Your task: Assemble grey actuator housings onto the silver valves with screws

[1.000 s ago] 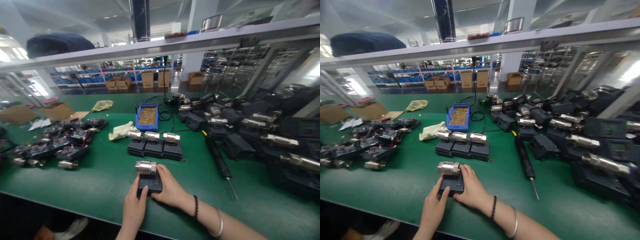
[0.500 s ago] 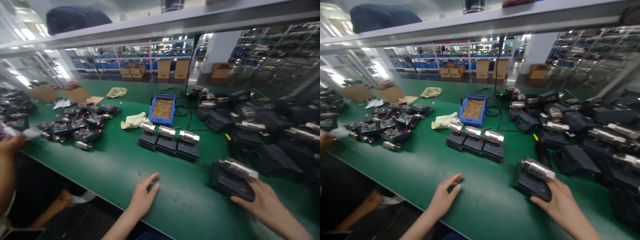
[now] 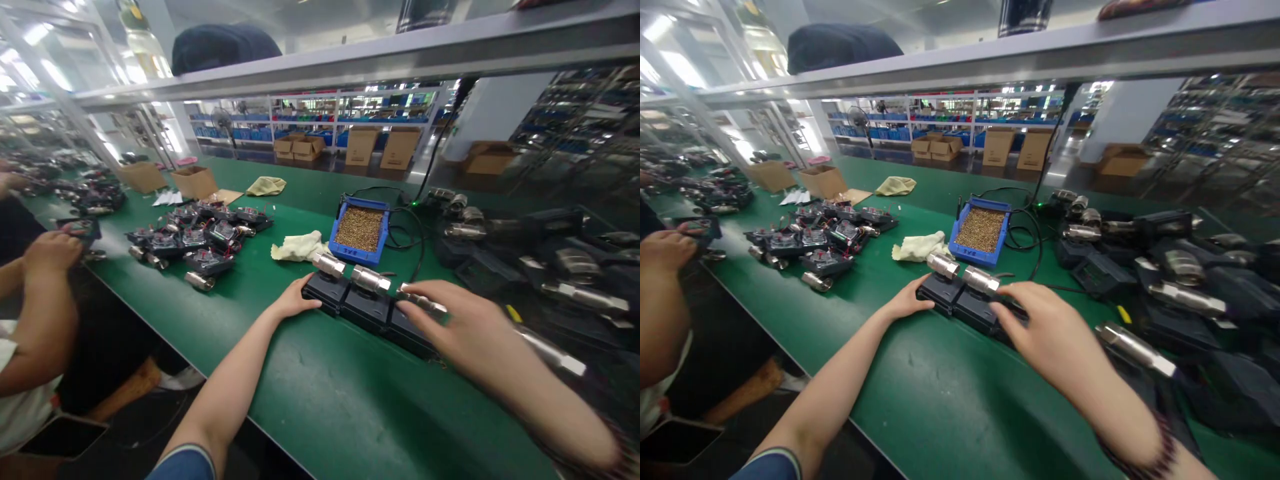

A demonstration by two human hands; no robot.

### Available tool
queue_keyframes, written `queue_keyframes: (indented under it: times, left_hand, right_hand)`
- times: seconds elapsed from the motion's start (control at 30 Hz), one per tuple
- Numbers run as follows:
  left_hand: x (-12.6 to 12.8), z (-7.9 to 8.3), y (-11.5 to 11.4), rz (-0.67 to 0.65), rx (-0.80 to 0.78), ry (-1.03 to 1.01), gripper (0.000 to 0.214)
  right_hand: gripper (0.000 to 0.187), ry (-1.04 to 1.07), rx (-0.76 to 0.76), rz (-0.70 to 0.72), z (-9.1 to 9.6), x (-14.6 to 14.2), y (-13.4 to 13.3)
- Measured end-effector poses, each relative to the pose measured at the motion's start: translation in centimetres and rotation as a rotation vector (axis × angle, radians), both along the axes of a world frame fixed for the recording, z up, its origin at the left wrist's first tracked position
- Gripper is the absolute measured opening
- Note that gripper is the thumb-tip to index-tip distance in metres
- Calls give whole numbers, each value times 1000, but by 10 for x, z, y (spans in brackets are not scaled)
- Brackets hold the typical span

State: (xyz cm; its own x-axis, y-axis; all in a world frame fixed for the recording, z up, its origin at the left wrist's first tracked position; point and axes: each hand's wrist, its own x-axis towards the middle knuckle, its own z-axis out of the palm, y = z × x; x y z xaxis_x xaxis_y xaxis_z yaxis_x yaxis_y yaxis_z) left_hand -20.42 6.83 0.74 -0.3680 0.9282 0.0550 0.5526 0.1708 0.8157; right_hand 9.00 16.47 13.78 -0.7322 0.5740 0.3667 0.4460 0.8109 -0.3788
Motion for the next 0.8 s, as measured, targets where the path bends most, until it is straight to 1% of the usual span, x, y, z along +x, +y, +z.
queue_keyframes:
  times: [0.03, 0.07, 0.1, 0.13, 0.17, 0.23, 0.33, 0.5, 0.63, 0.8]
  left_hand:
    - [-1, -2, 3, -22, 10, 0, 80]
    - [-1, -5, 5, -38, 20, 1, 79]
    - [-1, -8, 5, -47, 28, 3, 78]
    - [0, -11, 5, -52, 35, 6, 76]
    - [0, -13, 4, -54, 42, 9, 74]
    - [0, -17, 4, -62, 51, 11, 72]
    - [1, -21, 5, -65, 59, 6, 71]
    - [4, -21, 8, -52, 60, -12, 72]
    - [4, -22, 8, -41, 44, -19, 72]
    - [2, -22, 8, -32, 33, -17, 73]
  right_hand:
    - [27, -63, 11, 60, 6, -37, -2]
    - [30, -162, 7, 95, 8, -72, -2]
    - [34, -265, -1, 104, 6, -102, 1]
    - [36, -306, -7, 102, 2, -127, 5]
    - [38, -338, -12, 99, -5, -147, 11]
    - [38, -413, -30, 86, -19, -173, 21]
    - [33, -508, -40, 56, -31, -187, 29]
    - [25, -579, -15, 63, -32, -188, 28]
    - [30, -616, 17, 50, -33, -187, 25]
    - [38, -634, 95, -19, -39, -183, 18]
